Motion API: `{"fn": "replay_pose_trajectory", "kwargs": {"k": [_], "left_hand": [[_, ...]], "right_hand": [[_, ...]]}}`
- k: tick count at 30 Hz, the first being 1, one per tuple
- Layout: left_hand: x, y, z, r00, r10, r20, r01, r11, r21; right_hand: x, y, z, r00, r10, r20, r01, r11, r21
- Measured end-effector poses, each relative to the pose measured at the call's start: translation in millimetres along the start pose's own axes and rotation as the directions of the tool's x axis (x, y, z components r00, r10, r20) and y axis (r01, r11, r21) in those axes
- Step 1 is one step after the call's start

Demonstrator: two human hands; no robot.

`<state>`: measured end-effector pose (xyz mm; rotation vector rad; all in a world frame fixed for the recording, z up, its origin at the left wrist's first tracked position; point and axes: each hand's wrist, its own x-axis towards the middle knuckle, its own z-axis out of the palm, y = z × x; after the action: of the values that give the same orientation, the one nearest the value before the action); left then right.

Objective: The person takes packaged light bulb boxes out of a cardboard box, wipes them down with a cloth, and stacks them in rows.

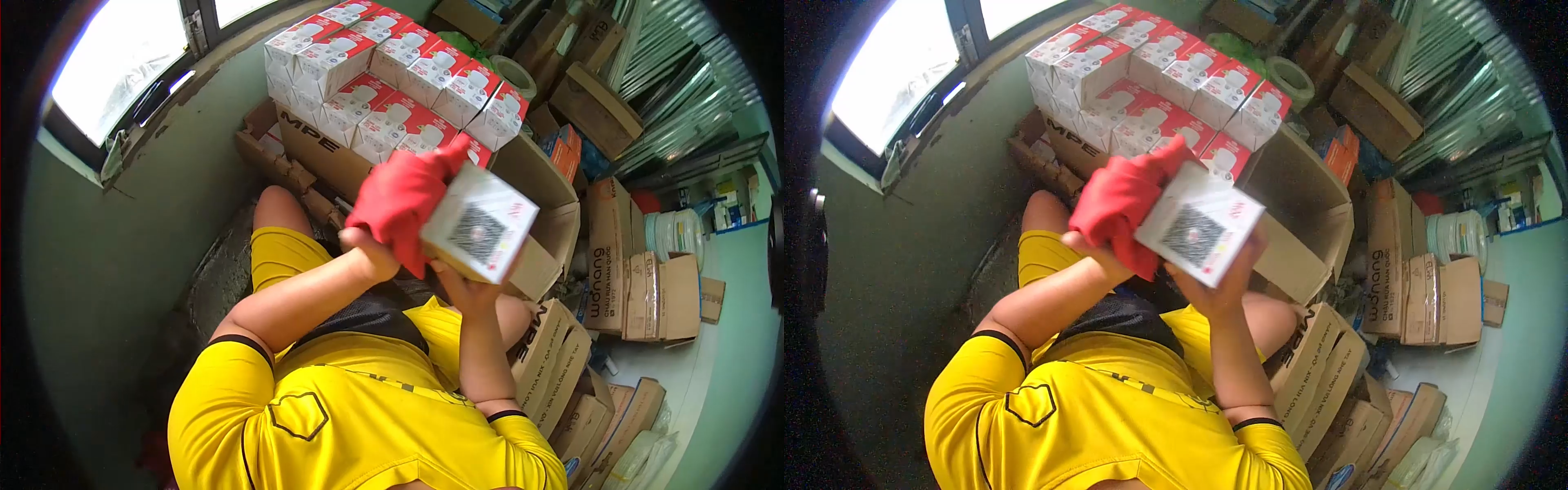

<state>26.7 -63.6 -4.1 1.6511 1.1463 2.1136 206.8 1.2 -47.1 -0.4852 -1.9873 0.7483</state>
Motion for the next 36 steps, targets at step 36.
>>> {"fn": "replay_pose_trajectory", "kwargs": {"k": [36], "left_hand": [[-12, -30, 27, 0.972, 0.210, 0.108, -0.100, 0.780, -0.618]], "right_hand": [[55, -16, -6, 0.921, 0.381, 0.080, -0.214, 0.325, 0.921]]}}
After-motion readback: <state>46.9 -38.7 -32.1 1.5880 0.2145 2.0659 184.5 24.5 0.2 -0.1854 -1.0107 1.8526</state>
